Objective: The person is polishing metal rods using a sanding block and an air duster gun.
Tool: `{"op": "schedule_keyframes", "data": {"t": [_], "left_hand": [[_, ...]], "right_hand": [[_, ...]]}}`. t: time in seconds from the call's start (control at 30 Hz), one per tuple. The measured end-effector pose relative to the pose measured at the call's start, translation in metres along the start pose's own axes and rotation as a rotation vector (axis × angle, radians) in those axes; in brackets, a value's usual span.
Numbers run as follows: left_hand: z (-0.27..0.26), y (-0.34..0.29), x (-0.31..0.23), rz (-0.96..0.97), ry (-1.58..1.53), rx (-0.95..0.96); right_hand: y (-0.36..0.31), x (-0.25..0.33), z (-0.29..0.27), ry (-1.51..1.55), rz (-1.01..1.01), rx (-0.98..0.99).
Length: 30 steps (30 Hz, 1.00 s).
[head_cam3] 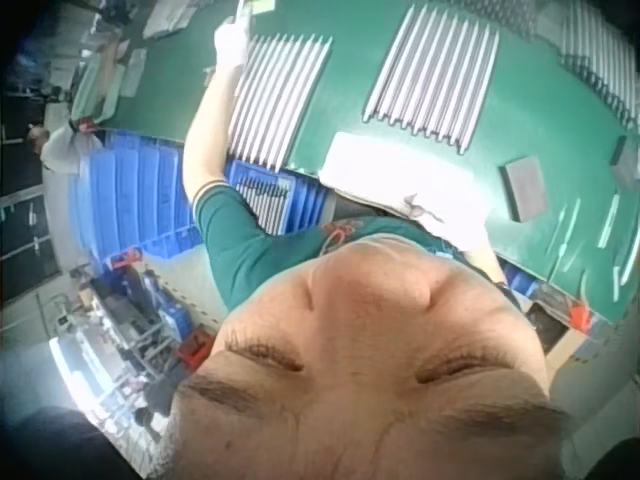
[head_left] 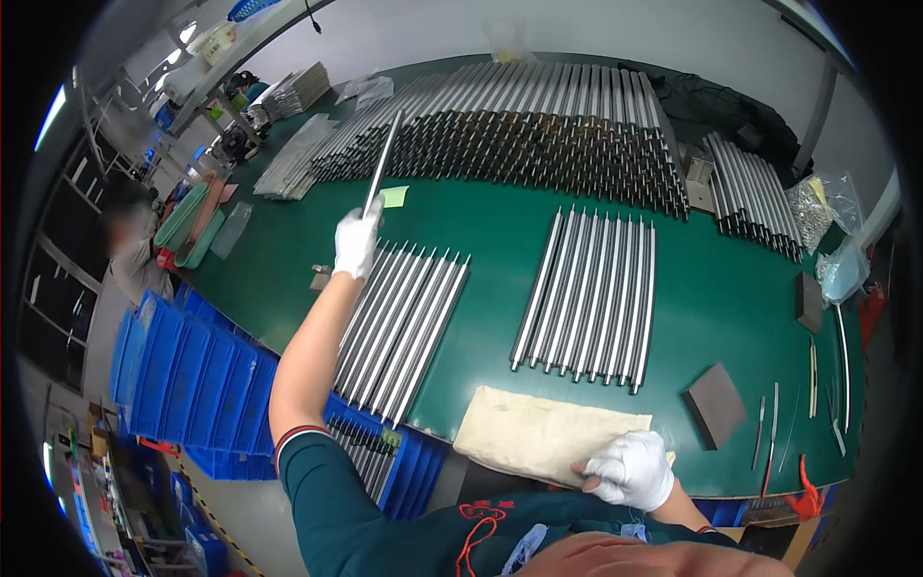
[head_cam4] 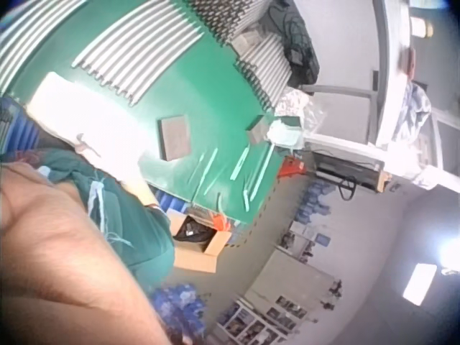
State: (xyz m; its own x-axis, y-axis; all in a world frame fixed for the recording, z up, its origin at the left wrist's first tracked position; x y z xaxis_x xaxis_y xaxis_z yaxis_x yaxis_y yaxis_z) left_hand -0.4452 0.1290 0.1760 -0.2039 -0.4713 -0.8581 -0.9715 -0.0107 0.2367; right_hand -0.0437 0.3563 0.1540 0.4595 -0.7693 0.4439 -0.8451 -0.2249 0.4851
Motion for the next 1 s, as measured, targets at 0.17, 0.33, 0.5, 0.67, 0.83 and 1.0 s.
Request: {"op": "schedule_keyframes", "data": {"t": [0.17,0.33,0.5,0.67,0.83,1.0], "left_hand": [[0.038,0.082,-0.011,0.040,0.247,0.014],[0.042,0.116,-0.047,0.237,0.516,0.016],[0.053,0.116,-0.032,0.380,0.437,-0.054],[0.070,0.080,-0.004,0.322,0.197,-0.114],[0.084,0.082,-0.005,0.359,0.227,-0.235],[0.104,0.094,-0.015,0.256,0.257,-0.251]], "right_hand": [[-0.002,-0.007,-0.002,0.020,0.012,0.204],[-0.002,-0.012,-0.003,0.061,0.022,0.156],[-0.003,-0.011,-0.004,0.076,0.056,0.218],[0.004,-0.006,-0.006,0.089,0.039,0.194],[0.000,-0.003,-0.002,0.070,0.008,0.200],[0.000,-0.007,-0.002,0.026,0.054,0.255]]}}
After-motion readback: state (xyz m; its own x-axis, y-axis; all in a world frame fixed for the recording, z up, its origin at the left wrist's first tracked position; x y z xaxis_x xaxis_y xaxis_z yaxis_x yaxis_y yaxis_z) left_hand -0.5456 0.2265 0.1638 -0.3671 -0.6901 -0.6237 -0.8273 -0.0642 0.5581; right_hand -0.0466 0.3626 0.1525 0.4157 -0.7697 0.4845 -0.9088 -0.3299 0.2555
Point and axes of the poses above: each hand's wrist, its own y-axis towards the middle knuckle, its own z-axis out of the palm, x = y × z, the point moved 3 cm from there along y, towards the middle knuckle, and after that the axes turned 6 degrees about -y, right-handed, at the moved point
